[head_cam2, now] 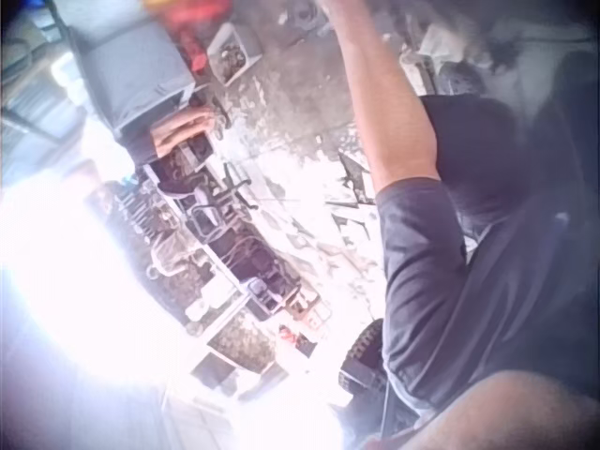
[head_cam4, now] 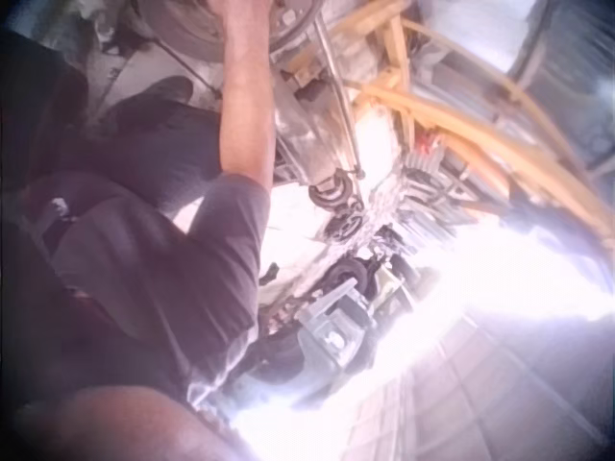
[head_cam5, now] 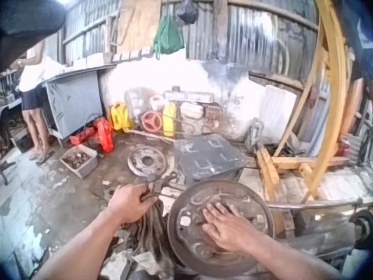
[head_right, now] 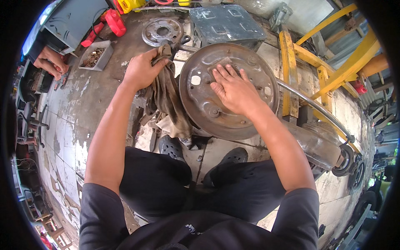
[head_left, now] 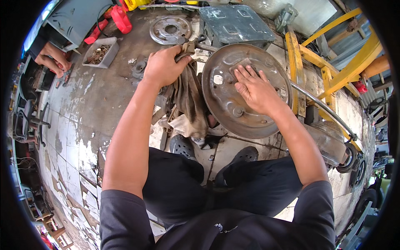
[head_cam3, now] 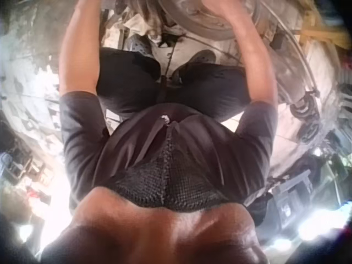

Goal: The person scrubs a circular metal part with a cloth, repeatedly wiping its surface and edges while holding it steady with the other hand. The person continues scrubbing the same part throughout the clip.

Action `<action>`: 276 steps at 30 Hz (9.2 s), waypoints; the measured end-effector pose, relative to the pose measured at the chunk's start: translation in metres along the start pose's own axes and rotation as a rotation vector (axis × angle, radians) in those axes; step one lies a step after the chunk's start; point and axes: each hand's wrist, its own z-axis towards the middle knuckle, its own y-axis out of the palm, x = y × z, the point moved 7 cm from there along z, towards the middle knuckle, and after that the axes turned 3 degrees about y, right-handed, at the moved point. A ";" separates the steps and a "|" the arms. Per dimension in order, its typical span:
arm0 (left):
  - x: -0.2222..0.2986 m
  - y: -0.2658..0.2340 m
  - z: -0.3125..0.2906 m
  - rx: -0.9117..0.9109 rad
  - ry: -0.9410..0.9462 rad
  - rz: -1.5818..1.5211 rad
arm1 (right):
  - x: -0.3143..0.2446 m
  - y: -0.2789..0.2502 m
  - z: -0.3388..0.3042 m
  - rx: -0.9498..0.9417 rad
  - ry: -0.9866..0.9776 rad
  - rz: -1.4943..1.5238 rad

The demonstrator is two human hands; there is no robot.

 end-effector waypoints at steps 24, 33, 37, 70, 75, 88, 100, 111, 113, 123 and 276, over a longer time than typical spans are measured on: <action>0.005 0.001 0.001 0.031 -0.024 0.254 | 0.026 0.003 0.021 0.101 0.140 -0.084; 0.003 0.002 0.003 -0.002 -0.055 0.306 | 0.027 0.001 0.016 0.086 0.050 0.020; 0.004 0.001 0.002 0.020 -0.054 0.312 | 0.028 0.002 0.016 0.104 0.041 0.062; -0.002 0.009 0.002 -0.078 -0.074 0.169 | -0.020 -0.006 0.047 0.014 -0.268 0.274; -0.004 0.008 0.001 -0.076 -0.065 0.159 | -0.004 -0.007 0.027 -0.037 -0.233 0.273; 0.001 0.006 0.001 -0.105 -0.055 0.140 | 0.002 -0.005 0.016 -0.025 -0.205 0.300; -0.003 0.006 0.002 -0.070 -0.060 0.126 | 0.000 0.004 0.052 0.094 -0.108 0.201; 0.000 0.005 0.000 -0.092 -0.088 0.165 | 0.006 -0.003 0.062 0.022 -0.073 0.088; 0.001 0.003 0.004 -0.096 -0.087 0.156 | -0.003 0.002 0.060 0.062 -0.043 0.100; 0.003 0.003 0.001 -0.062 -0.077 0.148 | -0.011 0.005 0.066 0.123 -0.034 0.099; 0.001 0.001 0.002 -0.010 0.005 0.119 | 0.032 -0.003 0.041 -0.010 0.415 -0.149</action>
